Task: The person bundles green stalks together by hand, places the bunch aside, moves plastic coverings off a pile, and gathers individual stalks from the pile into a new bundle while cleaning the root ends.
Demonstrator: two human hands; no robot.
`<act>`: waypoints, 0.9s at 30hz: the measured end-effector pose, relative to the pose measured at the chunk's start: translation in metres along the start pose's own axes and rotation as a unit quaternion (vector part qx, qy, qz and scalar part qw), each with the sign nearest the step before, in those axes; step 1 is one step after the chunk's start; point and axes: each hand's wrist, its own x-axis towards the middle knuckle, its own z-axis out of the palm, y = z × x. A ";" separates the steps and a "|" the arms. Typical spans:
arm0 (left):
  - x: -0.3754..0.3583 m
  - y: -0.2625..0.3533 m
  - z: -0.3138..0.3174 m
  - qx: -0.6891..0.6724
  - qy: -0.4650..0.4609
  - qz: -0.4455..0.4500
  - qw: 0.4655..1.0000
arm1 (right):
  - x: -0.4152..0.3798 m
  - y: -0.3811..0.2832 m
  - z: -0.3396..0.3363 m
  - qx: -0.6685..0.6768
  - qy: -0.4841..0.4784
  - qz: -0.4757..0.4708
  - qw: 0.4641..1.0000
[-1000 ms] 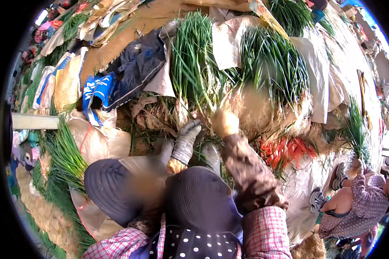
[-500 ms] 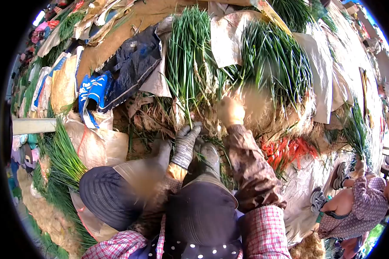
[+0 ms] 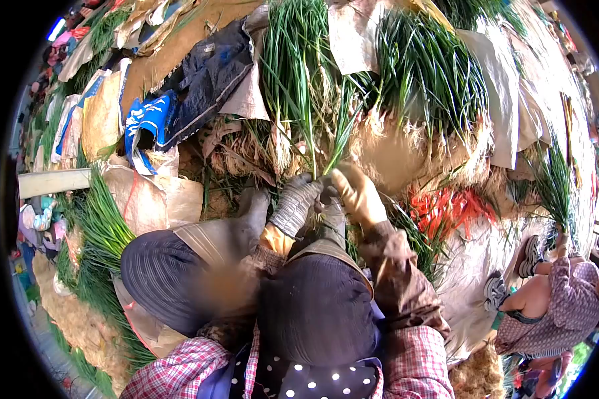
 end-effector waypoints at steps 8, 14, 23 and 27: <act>0.015 0.007 -0.053 -0.065 -0.076 -0.063 0.993 | 0.002 0.009 -0.003 0.103 0.019 0.130 0.986; -0.008 0.029 -0.075 -0.042 0.168 0.060 0.983 | -0.086 0.143 -0.028 -0.574 -0.315 0.173 0.736; -0.003 0.018 -0.071 -0.008 0.067 -0.020 0.997 | 0.056 0.087 0.034 -0.189 -0.020 0.168 0.967; -0.007 -0.006 -0.049 0.145 0.055 0.070 0.986 | 0.048 0.045 0.034 0.252 0.013 0.181 0.950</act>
